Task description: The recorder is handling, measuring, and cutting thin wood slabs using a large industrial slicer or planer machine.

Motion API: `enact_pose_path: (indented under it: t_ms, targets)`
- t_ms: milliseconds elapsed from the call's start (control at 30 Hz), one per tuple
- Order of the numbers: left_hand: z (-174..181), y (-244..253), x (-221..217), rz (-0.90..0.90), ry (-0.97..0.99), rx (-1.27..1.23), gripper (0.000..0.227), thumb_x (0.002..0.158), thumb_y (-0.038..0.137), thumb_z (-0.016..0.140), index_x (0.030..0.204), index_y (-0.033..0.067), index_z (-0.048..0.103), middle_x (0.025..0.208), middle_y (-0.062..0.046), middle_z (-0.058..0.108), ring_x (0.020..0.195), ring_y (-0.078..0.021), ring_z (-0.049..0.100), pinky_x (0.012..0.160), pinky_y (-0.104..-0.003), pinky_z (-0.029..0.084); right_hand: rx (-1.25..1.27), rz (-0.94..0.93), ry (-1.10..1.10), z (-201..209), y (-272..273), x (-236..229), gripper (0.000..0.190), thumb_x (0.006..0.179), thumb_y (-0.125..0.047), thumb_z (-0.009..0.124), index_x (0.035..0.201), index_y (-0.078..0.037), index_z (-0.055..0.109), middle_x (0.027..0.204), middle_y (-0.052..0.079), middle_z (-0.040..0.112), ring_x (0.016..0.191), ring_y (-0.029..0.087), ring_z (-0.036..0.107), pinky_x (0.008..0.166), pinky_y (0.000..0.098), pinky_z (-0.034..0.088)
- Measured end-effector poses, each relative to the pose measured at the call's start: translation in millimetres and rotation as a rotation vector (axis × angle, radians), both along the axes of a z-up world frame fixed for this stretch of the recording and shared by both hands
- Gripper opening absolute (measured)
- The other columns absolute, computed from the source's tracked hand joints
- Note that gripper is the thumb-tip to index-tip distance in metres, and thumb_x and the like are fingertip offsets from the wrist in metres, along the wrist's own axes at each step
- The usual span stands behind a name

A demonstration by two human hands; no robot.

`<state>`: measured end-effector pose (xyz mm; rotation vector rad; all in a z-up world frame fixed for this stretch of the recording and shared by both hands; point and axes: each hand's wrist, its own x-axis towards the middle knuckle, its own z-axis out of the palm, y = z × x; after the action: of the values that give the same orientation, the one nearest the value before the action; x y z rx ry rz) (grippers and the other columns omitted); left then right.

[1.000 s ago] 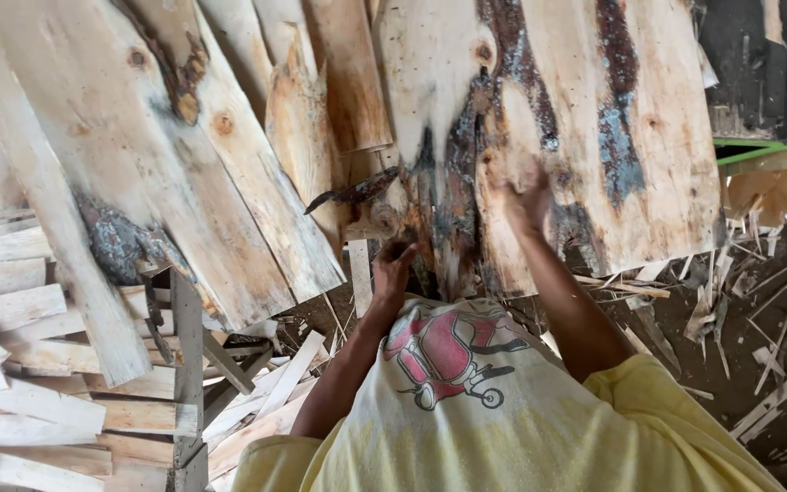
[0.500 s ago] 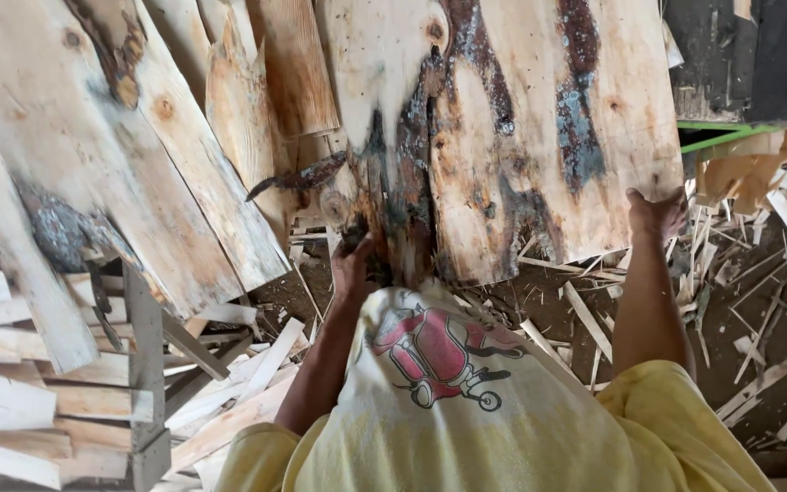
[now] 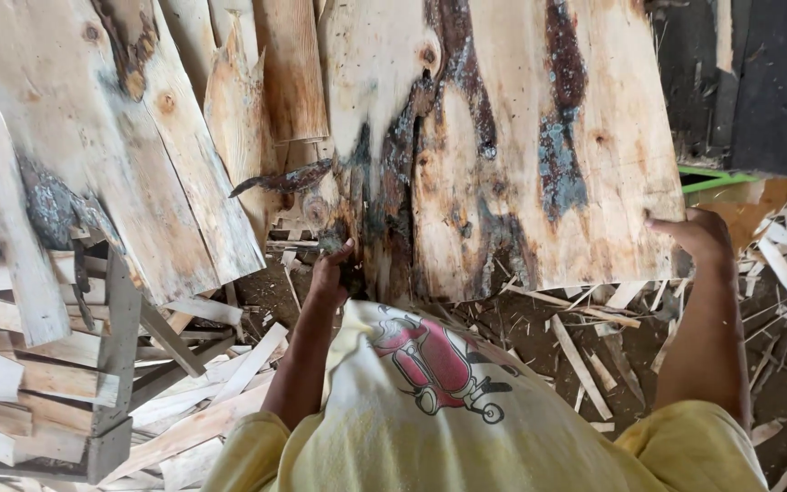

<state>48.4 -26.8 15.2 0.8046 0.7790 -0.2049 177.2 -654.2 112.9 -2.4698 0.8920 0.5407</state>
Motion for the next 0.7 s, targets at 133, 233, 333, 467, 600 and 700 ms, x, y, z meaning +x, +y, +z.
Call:
enact_pose_path:
  t_ms: [133, 233, 333, 467, 600, 700]
  targets:
    - [-14, 1, 7, -0.127, 0.139, -0.018, 0.033, 0.088, 0.035, 0.078, 0.102, 0.0057, 0.071, 0.080, -0.005, 0.068, 0.064, -0.0196, 0.063, 0.057, -0.035, 0.053, 0.005, 0.033, 0.033, -14, -14, 9, 0.080, 0.079, -0.043, 0.089, 0.137, 0.004, 0.063, 0.129, 0.025, 0.068, 0.105, 0.034, 0.068, 0.102, 0.0478, 0.052]
    - [16, 1, 10, -0.096, 0.128, 0.058, 0.039, 0.086, 0.037, 0.081, 0.105, 0.0034, 0.073, 0.086, -0.007, 0.072, 0.070, -0.0210, 0.066, 0.064, -0.036, 0.055, 0.002, 0.010, -0.074, -47, -15, 2, 0.097, 0.075, -0.045, 0.093, 0.148, 0.003, 0.051, 0.139, 0.027, 0.057, 0.115, 0.034, 0.062, 0.105, 0.0477, 0.047]
    - [14, 11, 7, -0.052, 0.064, 0.113, 0.045, 0.084, 0.034, 0.085, 0.111, 0.0001, 0.073, 0.094, -0.009, 0.074, 0.078, -0.0228, 0.068, 0.071, -0.037, 0.057, 0.052, -0.063, -0.030, 11, 31, -6, 0.106, 0.074, -0.046, 0.089, 0.157, -0.001, 0.042, 0.145, 0.031, 0.059, 0.127, 0.045, 0.058, 0.111, 0.0541, 0.045]
    - [16, 10, 5, -0.107, 0.098, 0.221, 0.054, 0.083, 0.038, 0.086, 0.118, -0.0007, 0.070, 0.103, -0.011, 0.072, 0.088, -0.0235, 0.067, 0.078, -0.039, 0.054, 0.199, -0.119, 0.032, 61, 39, -6, 0.112, 0.073, -0.043, 0.086, 0.163, -0.005, 0.032, 0.154, 0.029, 0.051, 0.140, 0.046, 0.046, 0.116, 0.0616, 0.035]
    - [-38, -4, -7, -0.192, 0.179, 0.512, 0.064, 0.076, 0.037, 0.086, 0.124, -0.0018, 0.070, 0.115, -0.015, 0.074, 0.100, -0.0275, 0.067, 0.088, -0.041, 0.054, 0.246, -0.023, 0.034, 86, 43, -9, 0.112, 0.072, -0.043, 0.085, 0.162, -0.003, 0.032, 0.163, 0.026, 0.038, 0.151, 0.037, 0.038, 0.123, 0.0564, 0.028]
    - [-55, -19, -27, -0.178, 0.062, 0.651, 0.065, 0.072, 0.035, 0.089, 0.125, 0.0033, 0.067, 0.116, -0.013, 0.073, 0.101, -0.0256, 0.066, 0.089, -0.039, 0.053, 0.203, 0.050, 0.001, 86, 29, -16, 0.107, 0.074, -0.046, 0.086, 0.158, 0.002, 0.039, 0.165, 0.028, 0.034, 0.153, 0.038, 0.037, 0.124, 0.0538, 0.030]
